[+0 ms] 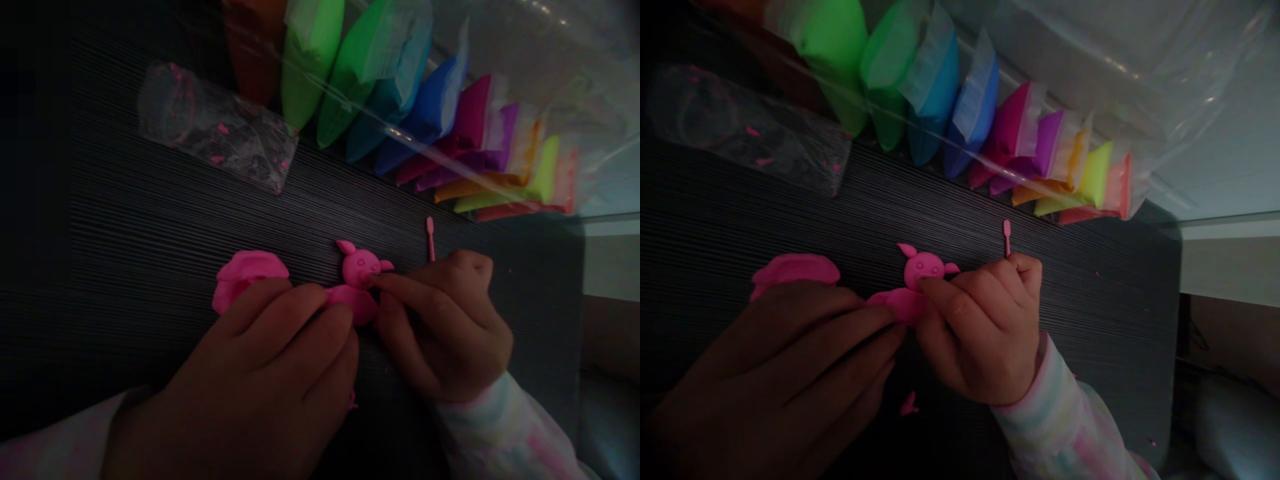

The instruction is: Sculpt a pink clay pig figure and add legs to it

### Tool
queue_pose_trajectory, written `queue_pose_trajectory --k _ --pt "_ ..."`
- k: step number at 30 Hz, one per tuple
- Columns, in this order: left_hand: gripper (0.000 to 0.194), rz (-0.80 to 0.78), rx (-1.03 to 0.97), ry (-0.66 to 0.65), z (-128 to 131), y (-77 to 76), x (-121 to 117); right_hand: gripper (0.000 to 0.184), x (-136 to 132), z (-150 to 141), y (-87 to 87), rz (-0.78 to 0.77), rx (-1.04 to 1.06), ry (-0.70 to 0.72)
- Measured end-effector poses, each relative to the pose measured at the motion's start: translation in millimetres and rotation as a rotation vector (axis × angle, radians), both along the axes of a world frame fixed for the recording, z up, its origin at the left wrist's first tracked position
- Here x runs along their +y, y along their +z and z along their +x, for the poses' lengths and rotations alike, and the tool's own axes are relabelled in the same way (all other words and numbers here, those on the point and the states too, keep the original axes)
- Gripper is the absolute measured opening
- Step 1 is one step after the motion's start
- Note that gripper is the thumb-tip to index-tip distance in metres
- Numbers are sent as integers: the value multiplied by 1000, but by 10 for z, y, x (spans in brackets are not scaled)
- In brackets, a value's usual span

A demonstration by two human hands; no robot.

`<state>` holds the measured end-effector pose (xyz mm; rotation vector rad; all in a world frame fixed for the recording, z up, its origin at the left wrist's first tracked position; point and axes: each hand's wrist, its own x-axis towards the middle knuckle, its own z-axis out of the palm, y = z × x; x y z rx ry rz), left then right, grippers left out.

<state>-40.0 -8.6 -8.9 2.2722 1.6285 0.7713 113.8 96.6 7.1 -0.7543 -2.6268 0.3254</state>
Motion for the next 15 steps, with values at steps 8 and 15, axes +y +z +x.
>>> queue_pose_trajectory --k 8,15 --pt "15 -4 4 -11 -9 0 5 16 3 17 -10 8 26 25" --pt "17 1 28 -39 -19 0 -5 12 -4 11 -21 24 11 11"
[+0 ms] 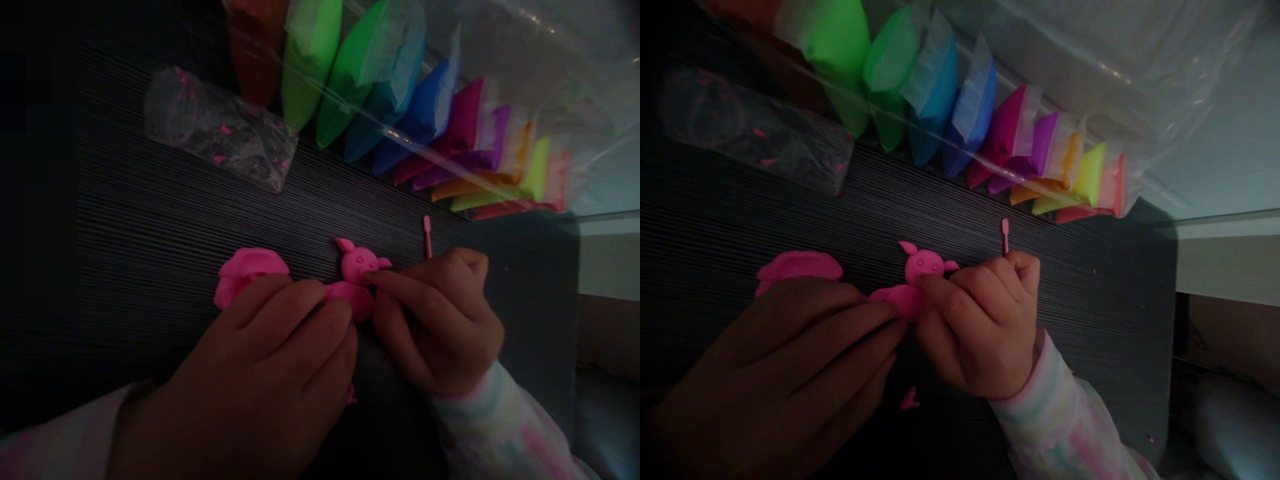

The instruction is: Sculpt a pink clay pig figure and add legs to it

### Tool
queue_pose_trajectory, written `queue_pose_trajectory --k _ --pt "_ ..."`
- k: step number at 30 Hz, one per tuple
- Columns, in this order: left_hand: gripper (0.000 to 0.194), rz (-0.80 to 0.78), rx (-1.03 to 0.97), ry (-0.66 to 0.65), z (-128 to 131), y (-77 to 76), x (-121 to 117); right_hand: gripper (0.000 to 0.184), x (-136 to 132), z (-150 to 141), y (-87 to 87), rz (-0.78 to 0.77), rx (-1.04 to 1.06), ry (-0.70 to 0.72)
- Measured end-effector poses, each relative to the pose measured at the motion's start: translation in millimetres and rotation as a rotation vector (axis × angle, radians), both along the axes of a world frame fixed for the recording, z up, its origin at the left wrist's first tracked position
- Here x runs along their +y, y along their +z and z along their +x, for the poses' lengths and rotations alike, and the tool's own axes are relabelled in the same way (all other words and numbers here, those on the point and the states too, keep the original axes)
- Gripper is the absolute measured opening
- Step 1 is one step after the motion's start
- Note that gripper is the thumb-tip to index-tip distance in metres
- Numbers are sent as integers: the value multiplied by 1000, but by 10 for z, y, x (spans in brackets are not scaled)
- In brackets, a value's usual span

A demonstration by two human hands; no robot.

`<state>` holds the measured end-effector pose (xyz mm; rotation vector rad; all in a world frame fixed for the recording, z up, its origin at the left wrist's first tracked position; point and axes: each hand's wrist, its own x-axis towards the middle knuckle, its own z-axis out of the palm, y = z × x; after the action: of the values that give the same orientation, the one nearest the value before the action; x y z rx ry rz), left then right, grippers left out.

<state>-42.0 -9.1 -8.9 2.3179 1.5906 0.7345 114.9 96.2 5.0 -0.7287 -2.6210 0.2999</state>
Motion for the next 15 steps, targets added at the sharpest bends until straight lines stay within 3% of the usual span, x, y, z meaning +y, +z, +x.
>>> queue_pose_trajectory --k 11,15 --pt "14 5 -27 3 1 0 1 11 3 -21 4 23 -27 -6" --pt "14 11 -19 -6 -15 9 4 17 -16 1 42 -12 51 5"
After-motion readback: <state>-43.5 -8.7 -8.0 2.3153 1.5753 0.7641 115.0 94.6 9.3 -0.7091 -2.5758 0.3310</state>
